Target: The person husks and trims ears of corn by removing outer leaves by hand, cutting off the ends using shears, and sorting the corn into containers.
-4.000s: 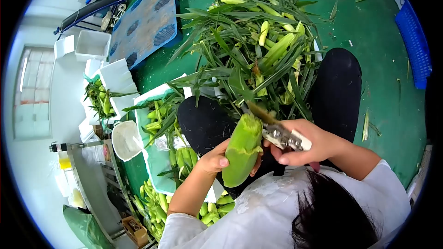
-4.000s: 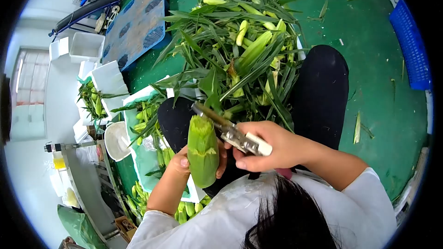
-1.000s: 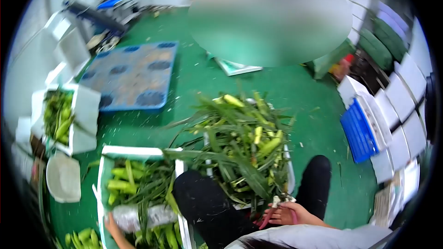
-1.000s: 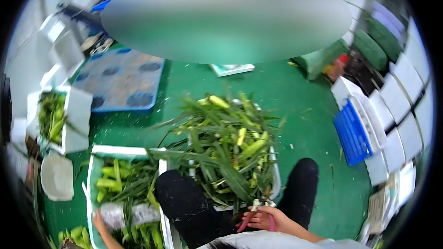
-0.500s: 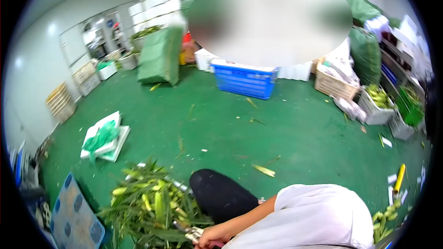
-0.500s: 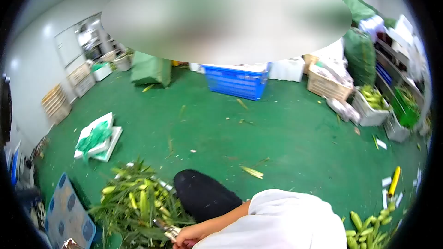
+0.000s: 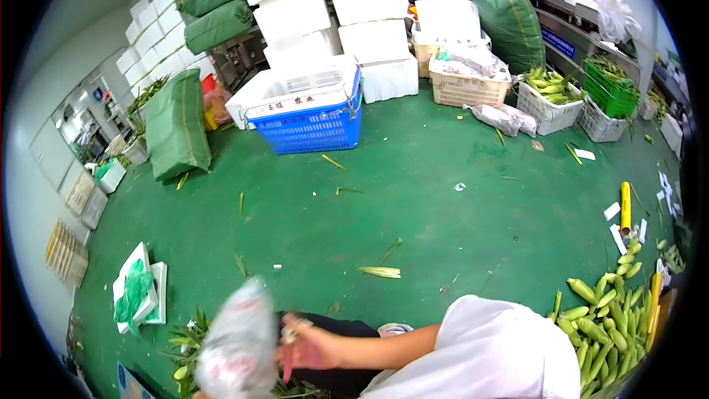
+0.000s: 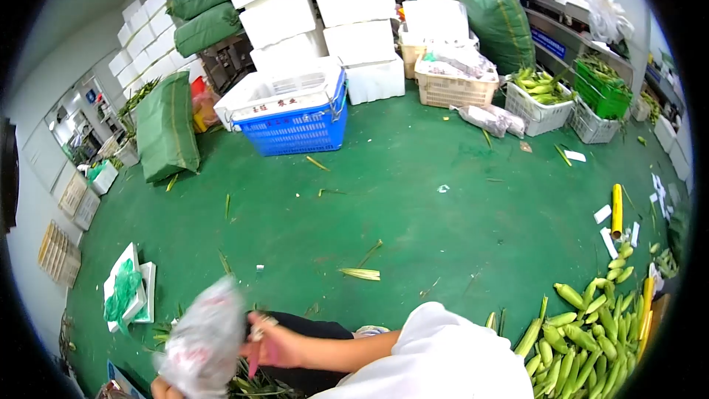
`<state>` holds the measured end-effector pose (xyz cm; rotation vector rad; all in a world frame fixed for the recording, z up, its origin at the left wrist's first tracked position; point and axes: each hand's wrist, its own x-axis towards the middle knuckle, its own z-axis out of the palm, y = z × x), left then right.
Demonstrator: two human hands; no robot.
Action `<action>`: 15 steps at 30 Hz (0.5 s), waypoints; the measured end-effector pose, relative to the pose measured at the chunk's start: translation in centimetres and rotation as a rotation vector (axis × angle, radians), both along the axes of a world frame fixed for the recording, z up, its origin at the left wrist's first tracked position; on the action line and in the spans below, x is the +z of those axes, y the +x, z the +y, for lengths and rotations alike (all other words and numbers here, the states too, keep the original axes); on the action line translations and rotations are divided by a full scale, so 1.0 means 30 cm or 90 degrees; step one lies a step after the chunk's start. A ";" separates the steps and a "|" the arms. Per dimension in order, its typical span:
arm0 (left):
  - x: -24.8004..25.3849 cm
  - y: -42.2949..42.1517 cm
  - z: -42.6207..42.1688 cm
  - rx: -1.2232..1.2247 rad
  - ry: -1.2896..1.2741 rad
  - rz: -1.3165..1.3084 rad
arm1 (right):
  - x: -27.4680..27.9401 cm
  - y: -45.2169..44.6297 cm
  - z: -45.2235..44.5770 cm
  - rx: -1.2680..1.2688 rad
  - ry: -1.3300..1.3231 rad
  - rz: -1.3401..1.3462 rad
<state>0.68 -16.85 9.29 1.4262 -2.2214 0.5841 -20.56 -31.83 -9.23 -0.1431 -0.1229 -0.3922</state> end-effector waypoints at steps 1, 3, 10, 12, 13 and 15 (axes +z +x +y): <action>-0.055 -0.140 -0.071 0.061 0.016 0.200 | 0.043 -0.089 -0.029 -0.160 0.089 0.108; -0.256 -0.263 -0.242 0.136 0.405 0.113 | 0.013 -0.272 -0.042 -0.355 0.191 0.161; -0.601 -0.843 -0.423 -0.416 0.467 0.238 | -0.627 -0.899 -0.085 -0.796 0.226 0.298; -0.592 -0.680 -0.380 -0.392 0.552 0.267 | -0.695 -1.057 -0.123 -0.891 0.336 0.284; -0.525 -0.568 -0.334 -0.240 0.542 0.251 | -0.740 -1.153 -0.150 -0.902 0.394 0.326; -0.456 -0.317 -0.185 0.061 0.351 0.322 | -0.909 -1.422 -0.263 -0.921 0.518 0.393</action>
